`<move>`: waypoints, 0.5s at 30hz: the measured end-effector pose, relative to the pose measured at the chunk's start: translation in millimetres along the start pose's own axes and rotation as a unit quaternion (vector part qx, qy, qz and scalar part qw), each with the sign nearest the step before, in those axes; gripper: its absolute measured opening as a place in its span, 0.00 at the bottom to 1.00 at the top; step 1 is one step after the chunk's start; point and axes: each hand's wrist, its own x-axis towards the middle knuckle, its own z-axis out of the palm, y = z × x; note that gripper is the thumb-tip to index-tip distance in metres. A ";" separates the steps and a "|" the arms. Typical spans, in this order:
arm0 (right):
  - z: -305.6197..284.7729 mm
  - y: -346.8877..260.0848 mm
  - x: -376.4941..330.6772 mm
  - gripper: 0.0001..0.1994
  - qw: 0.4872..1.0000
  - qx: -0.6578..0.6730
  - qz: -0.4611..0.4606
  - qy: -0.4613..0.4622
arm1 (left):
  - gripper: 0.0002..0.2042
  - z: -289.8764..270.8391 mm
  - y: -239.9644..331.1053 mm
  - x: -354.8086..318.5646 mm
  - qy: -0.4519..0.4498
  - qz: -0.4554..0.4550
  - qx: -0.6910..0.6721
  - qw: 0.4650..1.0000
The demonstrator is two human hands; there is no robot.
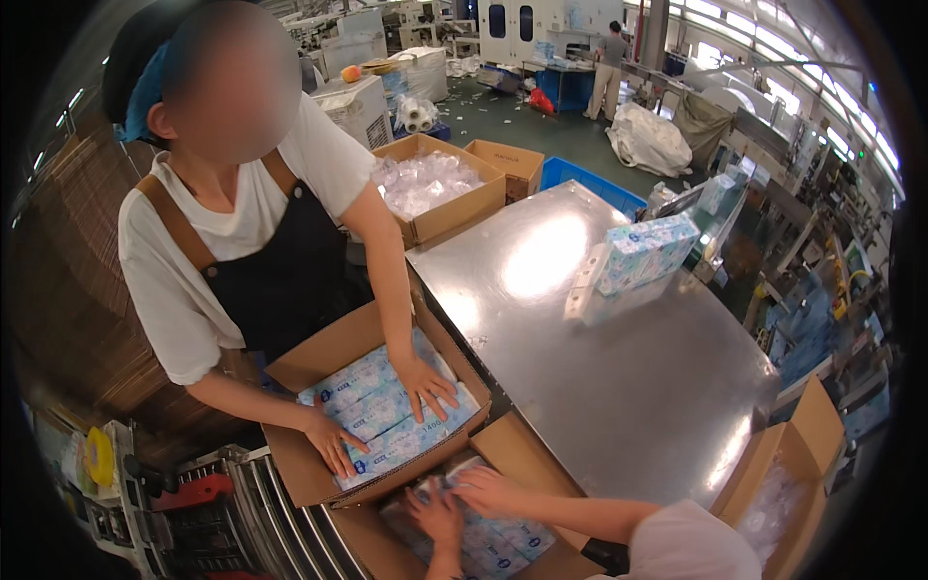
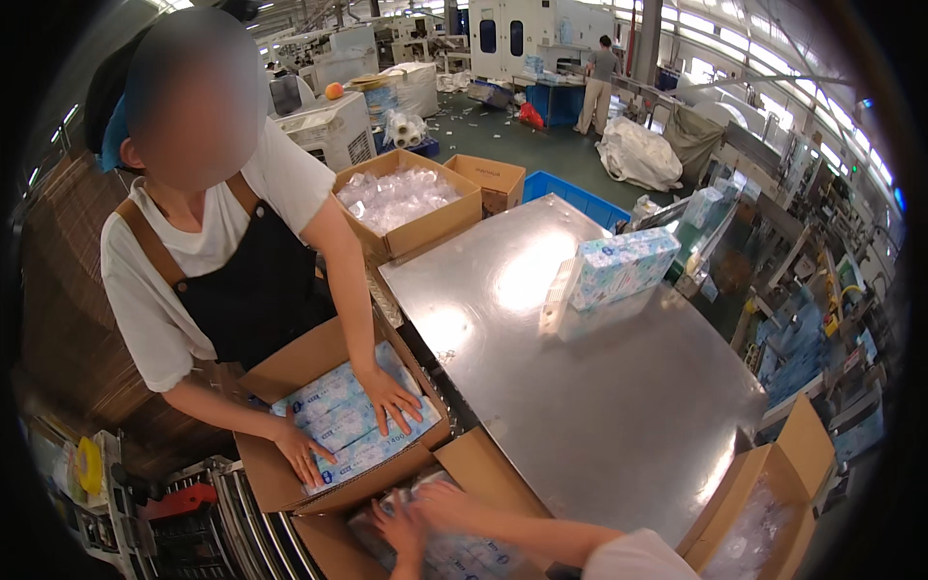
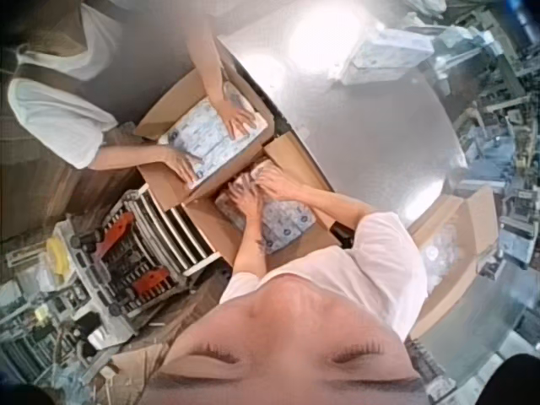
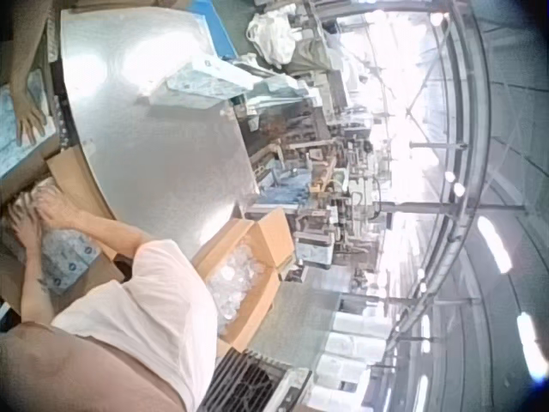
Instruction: The person places several plastic-wrapped tissue packs into cardboard boxes and puts the filled boxes onto a conveyor belt.
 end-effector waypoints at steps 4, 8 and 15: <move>-26.6 38.1 -164.9 0.11 0.966 0.032 0.102 0.236 | 0.29 7.0 32.1 -25.2 -0.121 0.027 0.050 0.991; -45.4 23.5 -371.1 0.07 0.779 -0.026 0.523 0.345 | 0.33 34.8 0.6 -8.3 -0.158 0.041 0.011 0.987; 33.8 -54.7 -583.7 0.07 0.451 -0.063 0.806 0.378 | 0.40 38.7 5.4 7.1 -0.364 0.047 0.113 0.923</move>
